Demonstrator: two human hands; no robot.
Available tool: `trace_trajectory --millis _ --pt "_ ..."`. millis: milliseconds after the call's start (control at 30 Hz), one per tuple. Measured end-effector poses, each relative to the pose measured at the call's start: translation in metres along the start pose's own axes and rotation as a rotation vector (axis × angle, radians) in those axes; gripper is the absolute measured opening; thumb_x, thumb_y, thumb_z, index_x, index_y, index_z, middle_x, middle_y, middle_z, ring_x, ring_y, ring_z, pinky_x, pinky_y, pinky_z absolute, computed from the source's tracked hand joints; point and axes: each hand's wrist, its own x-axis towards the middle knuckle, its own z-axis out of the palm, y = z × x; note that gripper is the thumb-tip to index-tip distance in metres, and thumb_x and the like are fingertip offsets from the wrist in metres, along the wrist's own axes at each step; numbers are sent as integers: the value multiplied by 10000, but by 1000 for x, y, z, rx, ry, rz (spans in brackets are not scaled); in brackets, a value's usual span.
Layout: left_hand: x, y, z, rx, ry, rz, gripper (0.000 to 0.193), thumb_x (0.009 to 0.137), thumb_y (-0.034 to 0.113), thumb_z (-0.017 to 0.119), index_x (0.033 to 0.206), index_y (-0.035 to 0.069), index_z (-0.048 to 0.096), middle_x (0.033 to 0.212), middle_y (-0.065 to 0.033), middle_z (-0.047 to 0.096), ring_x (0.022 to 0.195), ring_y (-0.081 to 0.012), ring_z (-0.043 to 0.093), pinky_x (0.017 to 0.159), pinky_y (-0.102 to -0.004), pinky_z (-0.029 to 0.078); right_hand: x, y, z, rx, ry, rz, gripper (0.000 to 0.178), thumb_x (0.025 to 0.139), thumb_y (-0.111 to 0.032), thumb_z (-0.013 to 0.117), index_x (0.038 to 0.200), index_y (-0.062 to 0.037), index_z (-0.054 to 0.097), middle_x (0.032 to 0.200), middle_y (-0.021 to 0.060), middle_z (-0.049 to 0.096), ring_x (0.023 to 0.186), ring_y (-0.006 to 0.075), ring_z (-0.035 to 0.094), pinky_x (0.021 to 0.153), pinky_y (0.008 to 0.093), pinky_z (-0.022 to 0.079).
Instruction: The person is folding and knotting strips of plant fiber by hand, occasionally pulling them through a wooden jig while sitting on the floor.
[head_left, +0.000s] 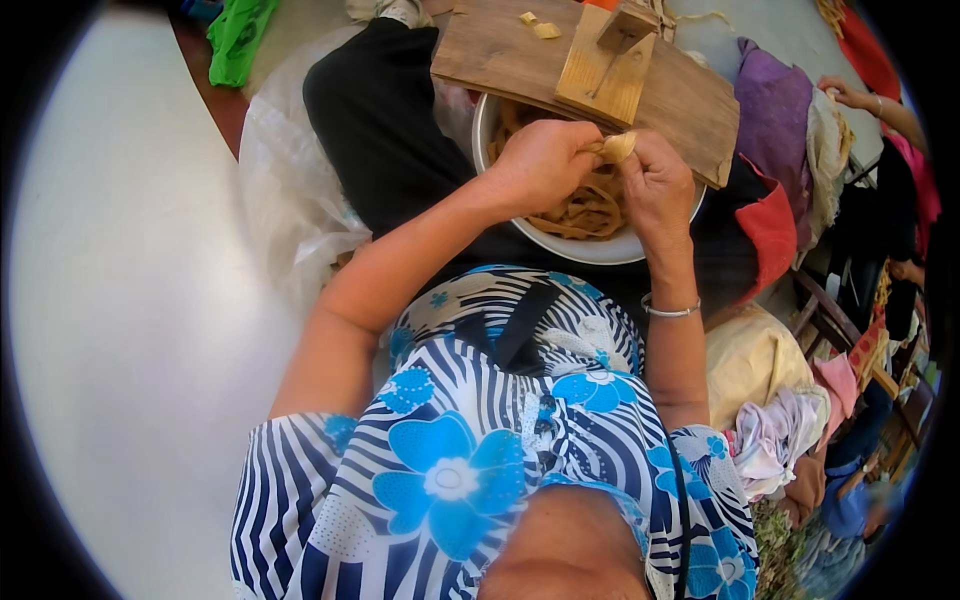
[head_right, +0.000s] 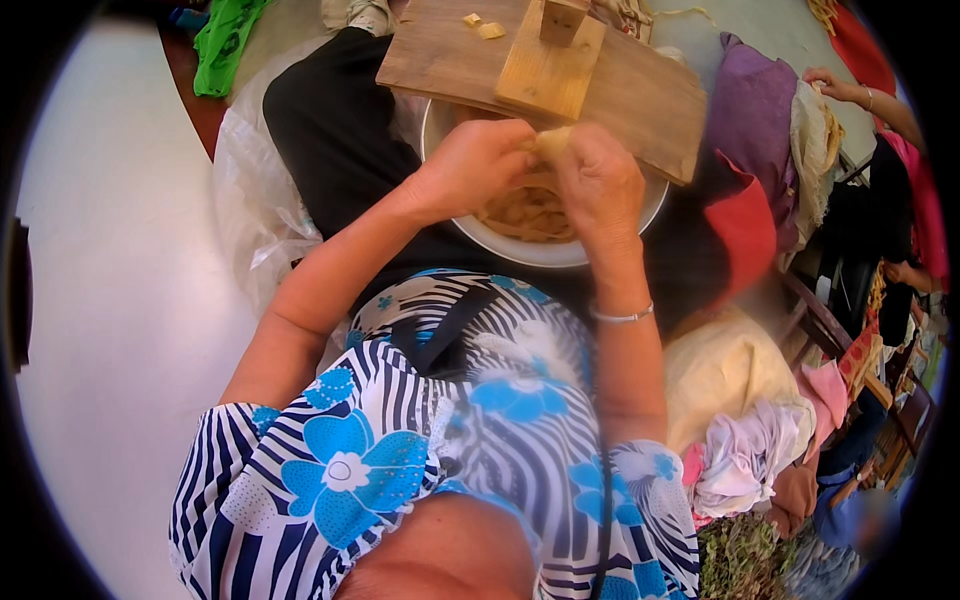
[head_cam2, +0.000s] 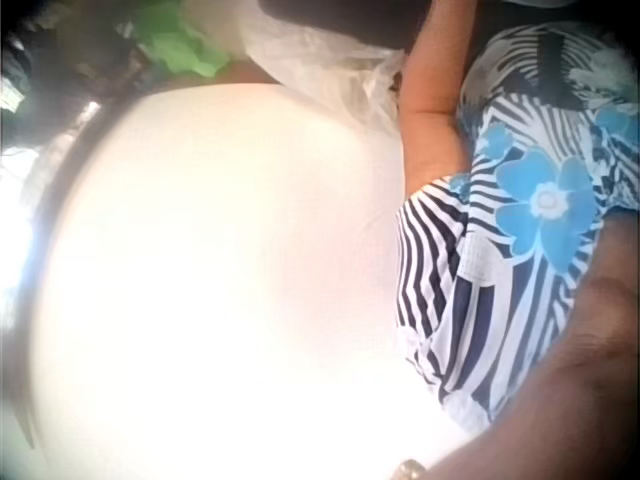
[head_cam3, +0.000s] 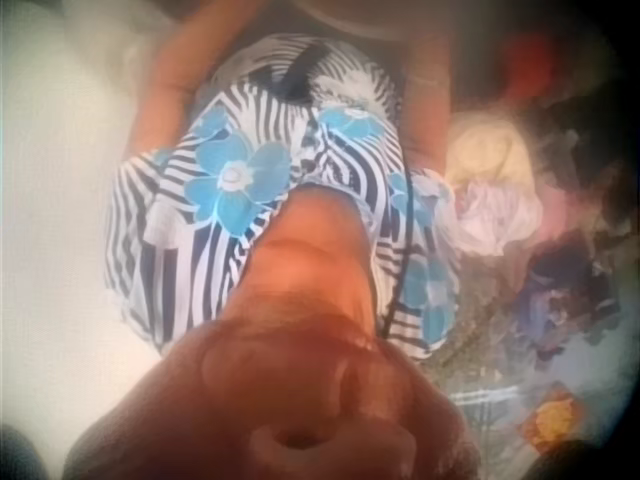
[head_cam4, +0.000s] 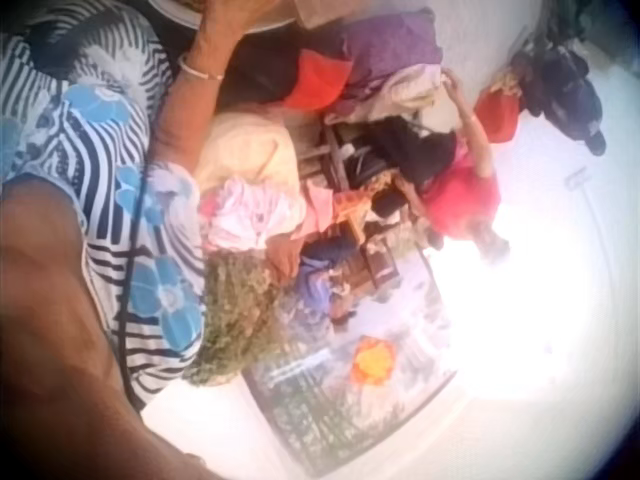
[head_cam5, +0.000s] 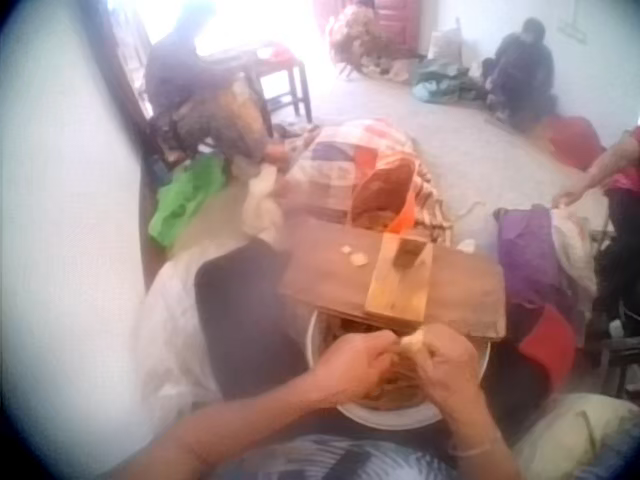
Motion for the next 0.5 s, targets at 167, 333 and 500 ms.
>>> trace_trajectory --millis 167,333,500 --pt "-14 -13 15 479 236 340 34 774 98 576 805 106 566 687 -78 545 638 -268 577 538 -352 450 -17 7 14 544 -225 430 320 964 -265 531 921 25 658 854 -9 658 780 48 541 684 212 448" --pt "-19 -9 19 528 316 479 92 716 113 586 804 109 560 705 -53 471 603 -263 545 525 -372 438 -30 39 17 565 -384 583 369 974 -308 502 945 27 656 859 25 662 796 72 575 734 226 472" --pt "-16 -19 25 455 322 557 197 704 87 609 900 84 600 792 -61 532 676 -251 577 566 -349 462 -31 29 13 969 -406 805 353 952 -328 532 1036 0 636 931 68 655 857 136 614 777 280 502"
